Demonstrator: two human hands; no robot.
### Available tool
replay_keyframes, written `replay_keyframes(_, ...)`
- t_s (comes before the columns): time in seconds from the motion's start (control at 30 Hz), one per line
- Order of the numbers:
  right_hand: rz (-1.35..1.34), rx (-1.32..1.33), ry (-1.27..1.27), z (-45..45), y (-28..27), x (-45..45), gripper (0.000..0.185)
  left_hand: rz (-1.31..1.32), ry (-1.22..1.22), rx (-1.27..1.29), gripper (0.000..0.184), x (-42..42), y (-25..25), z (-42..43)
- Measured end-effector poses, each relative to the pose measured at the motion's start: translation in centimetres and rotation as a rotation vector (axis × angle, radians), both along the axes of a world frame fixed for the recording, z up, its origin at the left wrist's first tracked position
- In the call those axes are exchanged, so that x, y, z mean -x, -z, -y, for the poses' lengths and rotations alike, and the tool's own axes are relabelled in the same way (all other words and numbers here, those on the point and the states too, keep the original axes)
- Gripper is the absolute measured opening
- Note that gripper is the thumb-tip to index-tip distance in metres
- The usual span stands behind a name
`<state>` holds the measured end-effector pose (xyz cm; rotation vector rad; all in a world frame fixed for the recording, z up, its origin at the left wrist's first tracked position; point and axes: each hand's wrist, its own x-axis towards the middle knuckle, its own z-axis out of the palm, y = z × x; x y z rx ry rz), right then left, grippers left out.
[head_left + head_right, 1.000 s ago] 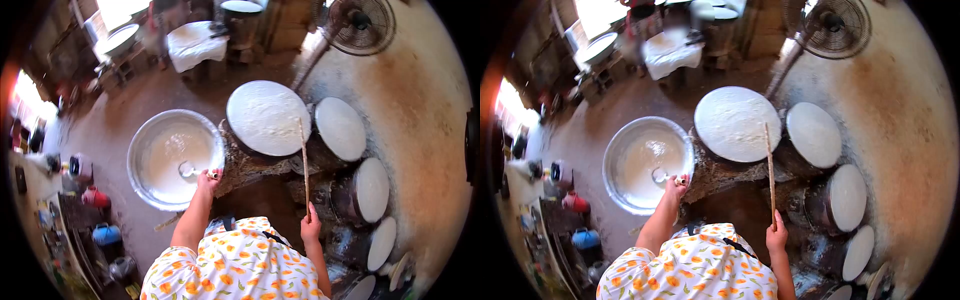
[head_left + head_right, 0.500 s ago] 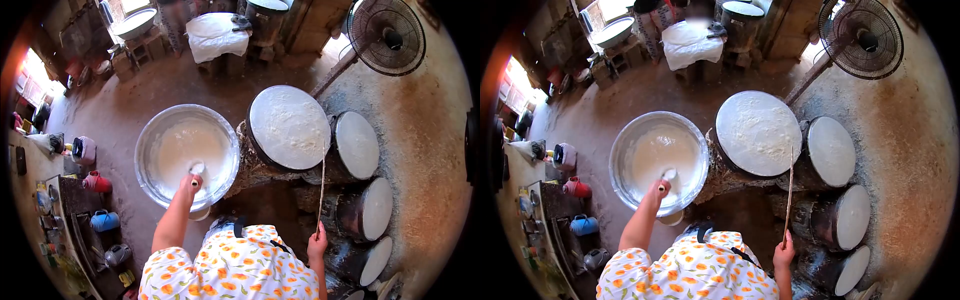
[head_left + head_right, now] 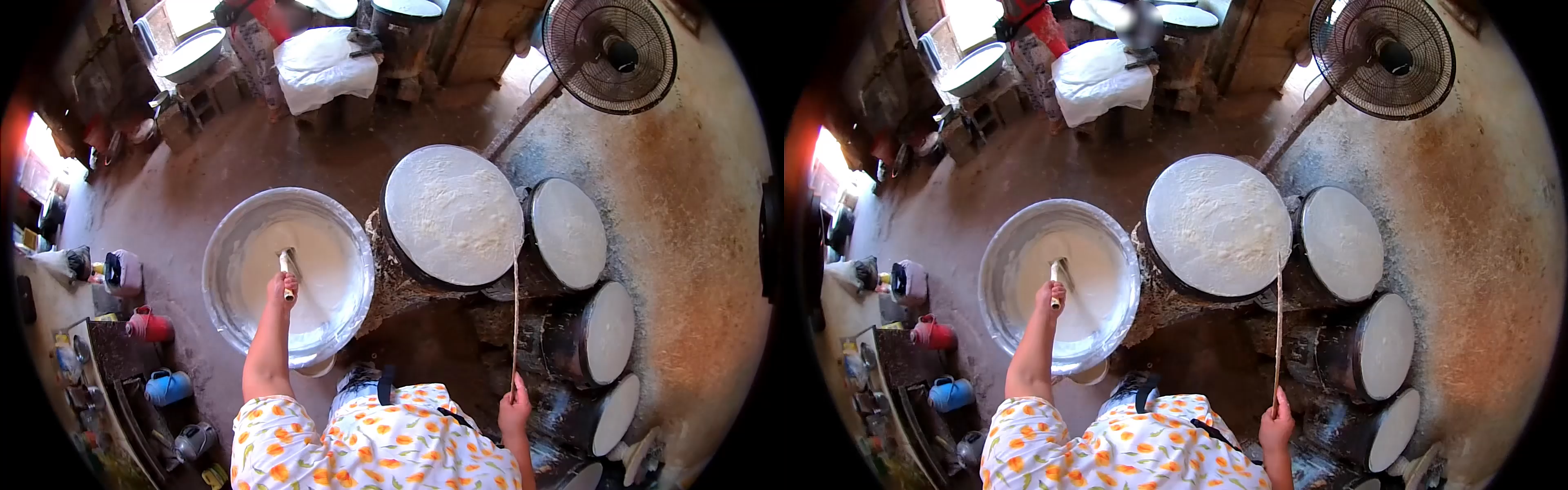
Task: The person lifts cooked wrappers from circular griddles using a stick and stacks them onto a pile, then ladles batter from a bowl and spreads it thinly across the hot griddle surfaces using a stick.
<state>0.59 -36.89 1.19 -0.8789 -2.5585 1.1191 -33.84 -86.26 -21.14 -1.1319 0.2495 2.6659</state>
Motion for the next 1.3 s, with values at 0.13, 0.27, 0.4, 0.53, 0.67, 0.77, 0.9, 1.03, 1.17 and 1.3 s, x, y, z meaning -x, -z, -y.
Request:
replay_keyframes(0.13, -0.056, 0.059, -0.052, -0.8, 1.7, 0.7, 0.054, -0.127, 0.098, 0.001, 0.009, -2.5, -6.3, 0.7)
replay_keyframes(0.27, -0.111, 0.052, -0.133, -1.3, 3.0, 2.4, 0.053, -0.262, 0.131, 0.017, 0.022, -6.4, -16.0, 0.9)
replay_keyframes(0.4, -0.184, -0.097, -0.242, -1.1, 3.1, 4.3, 0.049, -0.471, 0.181, 0.043, 0.026, -10.9, -26.9, 1.4)
replay_keyframes(0.53, -0.137, -0.003, -0.277, -0.8, 1.6, 5.6, 0.048, -0.694, 0.192, 0.419, 0.032, -15.4, -38.7, 1.0)
replay_keyframes(0.67, -0.118, 0.005, -0.335, -0.6, 0.3, 6.5, 0.047, -0.694, 0.215, 0.928, 0.030, -18.4, -44.2, 0.1)
replay_keyframes(0.77, -0.119, 0.025, -0.359, -0.6, -0.3, 6.8, 0.046, -0.487, 0.241, 0.960, 0.019, -18.9, -39.8, -0.4)
replay_keyframes(0.9, -0.097, 0.077, -0.405, -1.0, -0.1, 6.9, 0.045, -0.185, 0.249, 0.585, 0.015, -18.5, -32.0, -1.4)
replay_keyframes(1.03, -0.046, 0.092, -0.406, -1.4, 0.2, 7.0, 0.044, -0.122, 0.240, 0.475, 0.014, -20.4, -32.3, -2.2)
replay_keyframes(1.17, 0.108, 0.169, -0.361, -0.6, -2.2, 7.2, 0.046, -0.342, 0.215, 0.522, 0.015, -21.4, -34.1, -2.3)
replay_keyframes(1.3, -0.072, 0.069, -0.468, -0.7, -1.0, 7.0, 0.049, -0.259, 0.334, 0.883, 0.013, -18.1, -30.3, -2.4)
